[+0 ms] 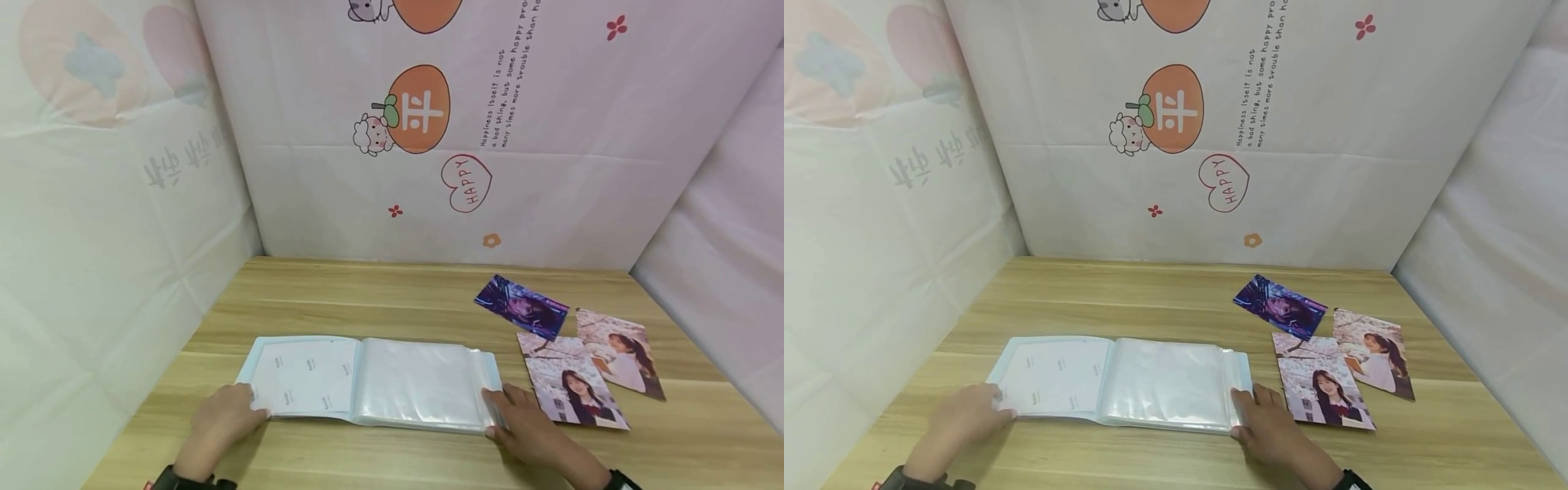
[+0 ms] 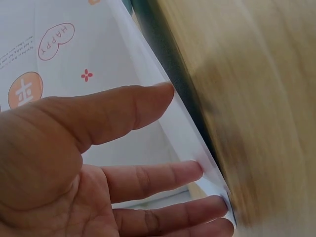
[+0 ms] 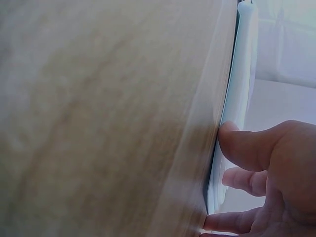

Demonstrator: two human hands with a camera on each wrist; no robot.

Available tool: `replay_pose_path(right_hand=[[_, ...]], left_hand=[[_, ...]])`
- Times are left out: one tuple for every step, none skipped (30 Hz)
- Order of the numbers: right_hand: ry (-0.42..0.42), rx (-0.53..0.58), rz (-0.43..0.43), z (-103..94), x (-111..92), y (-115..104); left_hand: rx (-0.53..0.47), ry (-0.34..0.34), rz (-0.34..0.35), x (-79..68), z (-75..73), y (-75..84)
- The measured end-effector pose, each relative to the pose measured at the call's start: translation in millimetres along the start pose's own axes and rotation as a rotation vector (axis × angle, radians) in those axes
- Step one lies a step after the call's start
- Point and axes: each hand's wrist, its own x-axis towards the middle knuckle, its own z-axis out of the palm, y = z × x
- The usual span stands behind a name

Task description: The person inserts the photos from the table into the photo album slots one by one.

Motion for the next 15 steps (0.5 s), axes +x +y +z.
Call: replay_pose_path(right_hand=[[0.000,-0.001,0.001,-0.2,0,0],[-0.001,-0.001,0.001,-0.3,0,0],[-0.002,0.001,0.000,-0.6,0,0],[-0.003,0.004,-0.002,-1.0,0,1],[-0.005,0.013,-0.004,-1.6,0,1],[-0.004,0.025,-0.009,-2.6,0,2],[-0.002,0.039,-0.019,-4.2,1,3],[0.003,0.059,-0.029,-6.0,1,4],[0.010,0.074,-0.043,-8.5,1,5],[0.023,0.086,-0.058,-11.1,2,7],[0.043,0.093,-0.083,-13.8,2,8],[0.082,0.090,-0.123,-16.3,3,10],[0.112,0.096,-0.134,-19.3,3,11],[0.145,0.103,-0.138,-22.4,3,13],[0.182,0.103,-0.143,-25.1,3,14]], left_hand=[[-0.001,-0.001,0.000,0.2,-0.3,0.2],[-0.002,-0.003,0.001,0.3,-0.6,0.4],[-0.005,-0.005,0.002,0.4,-0.9,0.7],[-0.007,-0.008,0.002,0.4,-1.2,1.0],[-0.013,-0.009,0.003,0.4,-1.5,1.3],[-0.016,-0.010,0.006,0.5,-1.7,1.6],[-0.022,-0.009,0.009,0.6,-1.9,1.8],[-0.027,-0.009,0.015,0.7,-1.9,2.0],[-0.031,-0.007,0.021,0.9,-1.9,2.1],[-0.036,-0.007,0.026,1.0,-1.8,2.1],[-0.041,-0.004,0.032,1.1,-1.7,2.1],[-0.042,-0.002,0.037,1.2,-1.6,2.0],[-0.047,-0.001,0.039,1.3,-1.2,1.7],[-0.051,-0.001,0.040,1.4,-1.1,1.4],[-0.052,-0.001,0.041,1.5,-1.0,1.1]])
